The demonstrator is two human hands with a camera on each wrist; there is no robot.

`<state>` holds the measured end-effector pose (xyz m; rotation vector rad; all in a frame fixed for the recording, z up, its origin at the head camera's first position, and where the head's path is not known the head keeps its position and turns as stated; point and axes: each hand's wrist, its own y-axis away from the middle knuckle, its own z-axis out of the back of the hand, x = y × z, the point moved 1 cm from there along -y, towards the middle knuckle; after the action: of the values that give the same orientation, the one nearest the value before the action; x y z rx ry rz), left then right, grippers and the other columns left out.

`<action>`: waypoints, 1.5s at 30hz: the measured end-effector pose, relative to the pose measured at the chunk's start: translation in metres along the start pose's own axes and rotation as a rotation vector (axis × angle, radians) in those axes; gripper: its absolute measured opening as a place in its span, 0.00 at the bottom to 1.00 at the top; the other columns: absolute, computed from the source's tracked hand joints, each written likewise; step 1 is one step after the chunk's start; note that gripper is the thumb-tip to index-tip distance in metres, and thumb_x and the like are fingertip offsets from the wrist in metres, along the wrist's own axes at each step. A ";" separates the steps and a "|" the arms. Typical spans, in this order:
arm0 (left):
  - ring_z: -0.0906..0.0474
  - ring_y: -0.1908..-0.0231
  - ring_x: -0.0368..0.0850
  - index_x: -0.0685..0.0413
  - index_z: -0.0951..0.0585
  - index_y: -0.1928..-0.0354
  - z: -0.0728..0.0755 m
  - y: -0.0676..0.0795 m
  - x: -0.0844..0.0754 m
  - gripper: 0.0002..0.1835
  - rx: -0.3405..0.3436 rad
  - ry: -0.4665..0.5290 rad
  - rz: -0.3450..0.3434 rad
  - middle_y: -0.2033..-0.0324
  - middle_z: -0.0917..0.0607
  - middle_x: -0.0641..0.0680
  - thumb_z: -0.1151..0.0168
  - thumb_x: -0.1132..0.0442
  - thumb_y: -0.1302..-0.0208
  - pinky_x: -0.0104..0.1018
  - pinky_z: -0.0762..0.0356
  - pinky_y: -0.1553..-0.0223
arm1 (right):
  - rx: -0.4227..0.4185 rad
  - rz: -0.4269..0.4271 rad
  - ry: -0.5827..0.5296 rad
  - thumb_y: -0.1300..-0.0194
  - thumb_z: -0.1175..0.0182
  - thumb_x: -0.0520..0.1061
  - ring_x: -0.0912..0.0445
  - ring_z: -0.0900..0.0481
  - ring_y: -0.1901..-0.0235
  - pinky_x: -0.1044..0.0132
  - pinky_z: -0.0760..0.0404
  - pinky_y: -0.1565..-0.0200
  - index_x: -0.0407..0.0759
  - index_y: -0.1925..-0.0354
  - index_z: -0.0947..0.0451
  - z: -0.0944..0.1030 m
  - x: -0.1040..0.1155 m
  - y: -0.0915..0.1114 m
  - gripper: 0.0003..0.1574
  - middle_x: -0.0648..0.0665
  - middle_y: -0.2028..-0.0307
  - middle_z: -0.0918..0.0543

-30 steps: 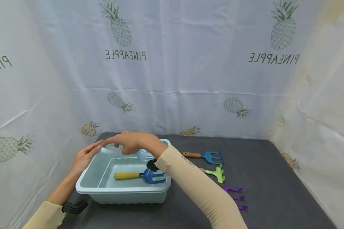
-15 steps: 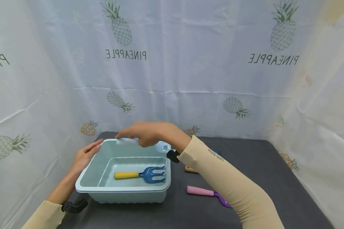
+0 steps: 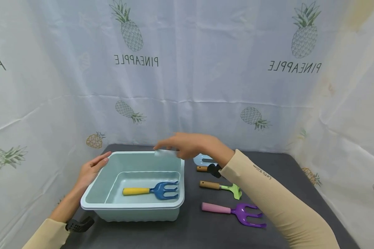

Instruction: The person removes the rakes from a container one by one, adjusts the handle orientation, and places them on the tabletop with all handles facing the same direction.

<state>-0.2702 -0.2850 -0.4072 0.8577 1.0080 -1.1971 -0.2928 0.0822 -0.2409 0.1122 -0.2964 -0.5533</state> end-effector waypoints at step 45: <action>0.36 0.24 0.53 0.44 0.34 0.21 -0.002 -0.001 -0.001 0.34 0.004 0.027 0.047 0.21 0.35 0.52 0.48 0.39 0.22 0.13 0.27 0.56 | -0.145 -0.292 -0.076 0.45 0.45 0.21 0.41 0.15 0.48 0.48 0.14 0.53 0.41 0.35 0.23 -0.093 -0.198 0.156 0.40 0.37 0.43 0.16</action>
<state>-0.2716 -0.2828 -0.4070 0.8975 1.0023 -1.1508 -0.3461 0.3218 -0.3497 -0.0073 -0.3152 -0.8682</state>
